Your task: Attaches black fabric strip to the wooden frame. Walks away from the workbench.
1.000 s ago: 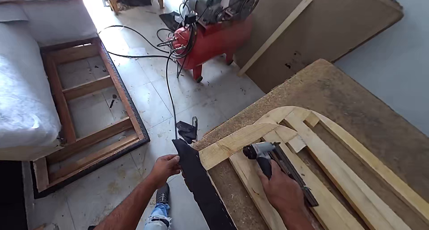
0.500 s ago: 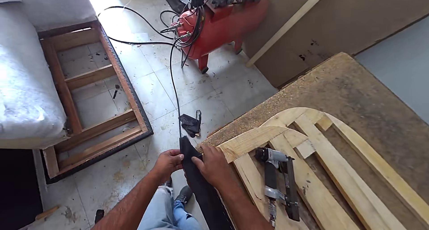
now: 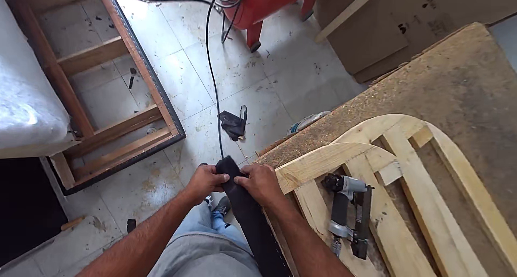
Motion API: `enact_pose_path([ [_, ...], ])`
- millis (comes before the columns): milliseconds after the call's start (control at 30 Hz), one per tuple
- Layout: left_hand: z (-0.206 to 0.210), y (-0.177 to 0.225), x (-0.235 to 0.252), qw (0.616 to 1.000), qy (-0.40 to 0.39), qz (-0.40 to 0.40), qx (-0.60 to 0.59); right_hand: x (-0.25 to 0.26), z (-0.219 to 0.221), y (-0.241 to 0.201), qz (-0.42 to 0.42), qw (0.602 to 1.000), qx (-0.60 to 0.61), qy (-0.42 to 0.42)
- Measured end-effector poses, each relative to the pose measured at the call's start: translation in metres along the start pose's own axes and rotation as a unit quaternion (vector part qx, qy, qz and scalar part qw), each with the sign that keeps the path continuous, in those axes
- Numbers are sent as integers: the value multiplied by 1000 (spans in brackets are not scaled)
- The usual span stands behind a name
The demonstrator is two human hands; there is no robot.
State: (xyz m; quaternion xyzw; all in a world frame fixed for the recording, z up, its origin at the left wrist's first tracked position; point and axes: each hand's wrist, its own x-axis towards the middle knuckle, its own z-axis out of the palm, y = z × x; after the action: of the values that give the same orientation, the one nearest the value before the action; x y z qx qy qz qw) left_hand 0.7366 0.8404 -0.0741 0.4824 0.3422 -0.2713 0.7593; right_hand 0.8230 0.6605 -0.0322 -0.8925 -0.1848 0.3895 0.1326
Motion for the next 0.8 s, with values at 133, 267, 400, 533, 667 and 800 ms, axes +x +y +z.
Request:
enact_pose_path([
  [133, -4, 7, 4, 999, 6, 10, 51, 3, 4, 9, -32, 998, 28, 45],
  [267, -1, 13, -2, 982, 62, 42, 172, 3, 12, 17, -70, 991, 48, 101],
  [400, 7, 11, -20, 961, 120, 103, 229, 0, 18, 20, -93, 981, 74, 152],
  [533, 23, 2, -46, 947, 162, 168, 221, -3, 19, 25, -119, 971, 121, 168],
  [667, 45, -34, -70, 896, 181, 301, 271, -18, 15, 33, -171, 952, 182, 180],
  [800, 64, -77, -76, 868, 180, 363, 286, -50, 29, 49, -191, 945, 140, 225],
])
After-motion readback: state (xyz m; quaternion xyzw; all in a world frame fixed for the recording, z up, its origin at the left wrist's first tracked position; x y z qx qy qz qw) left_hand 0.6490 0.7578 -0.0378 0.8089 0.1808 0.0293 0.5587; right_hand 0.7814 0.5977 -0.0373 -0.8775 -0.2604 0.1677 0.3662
